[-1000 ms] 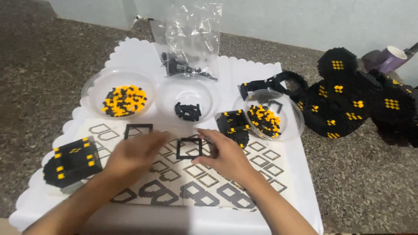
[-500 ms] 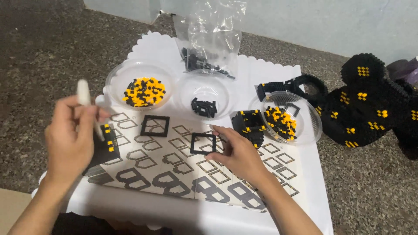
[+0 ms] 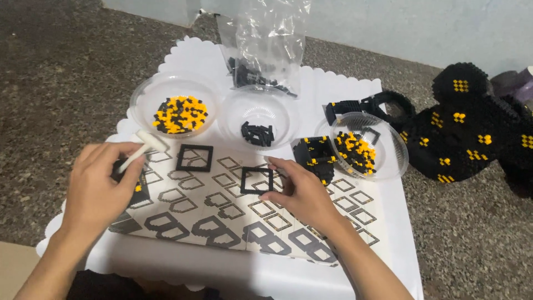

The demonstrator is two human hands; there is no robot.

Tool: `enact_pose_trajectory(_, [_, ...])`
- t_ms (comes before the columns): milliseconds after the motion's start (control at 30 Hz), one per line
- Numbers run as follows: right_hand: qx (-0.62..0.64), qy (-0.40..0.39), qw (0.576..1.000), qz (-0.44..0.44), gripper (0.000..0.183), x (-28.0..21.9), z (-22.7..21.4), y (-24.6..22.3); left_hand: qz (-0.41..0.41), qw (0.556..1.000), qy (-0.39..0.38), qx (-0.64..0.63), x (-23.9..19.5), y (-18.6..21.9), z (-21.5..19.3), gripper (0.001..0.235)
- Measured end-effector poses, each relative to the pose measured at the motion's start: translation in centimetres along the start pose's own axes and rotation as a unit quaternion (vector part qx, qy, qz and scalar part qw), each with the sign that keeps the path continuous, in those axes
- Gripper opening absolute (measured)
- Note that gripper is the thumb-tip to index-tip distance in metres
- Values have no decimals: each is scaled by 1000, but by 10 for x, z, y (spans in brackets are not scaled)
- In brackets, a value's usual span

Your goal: Assembling a toy structure by attaching small interlocking plastic pieces to a frame, occasionally using a small plastic tool to press them into place.

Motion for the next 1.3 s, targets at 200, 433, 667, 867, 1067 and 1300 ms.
enact_pose_trajectory(200, [-2, 5, 1000, -26, 68, 1, 0, 2, -10, 1000, -26, 14, -5, -2, -2, 18])
enact_pose_trajectory(433, [-3, -4, 1000, -25, 65, 3, 1, 2, 0, 1000, -13, 26, -7, -3, 3, 44])
enact_pose_trajectory(667, [28, 18, 998, -61, 62, 2, -2, -2, 177, 972, 150, -38, -18, 37, -23, 69])
enact_pose_trajectory(867, [151, 29, 988, -13, 54, 2, -11, -10, 309, 922, 145, -185, -9, 132, -6, 28])
enact_pose_trajectory(1067, [372, 63, 926, 28, 61, 9, -26, -2, 110, 918, -162, -344, 37, 159, 83, 25])
enact_pose_trajectory(1300, [433, 126, 891, 45, 61, 12, -38, 2, -70, 886, -204, -410, 21, 143, 99, 19])
Point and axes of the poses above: each hand's wrist, its own x-axis towards the middle knuckle, its own z-axis out of the palm, y = z × x, the point moved 6 cm from there along x, towards the middle knuckle, and after that the axes turned 14 degrees about y, right-handed, at the moved point
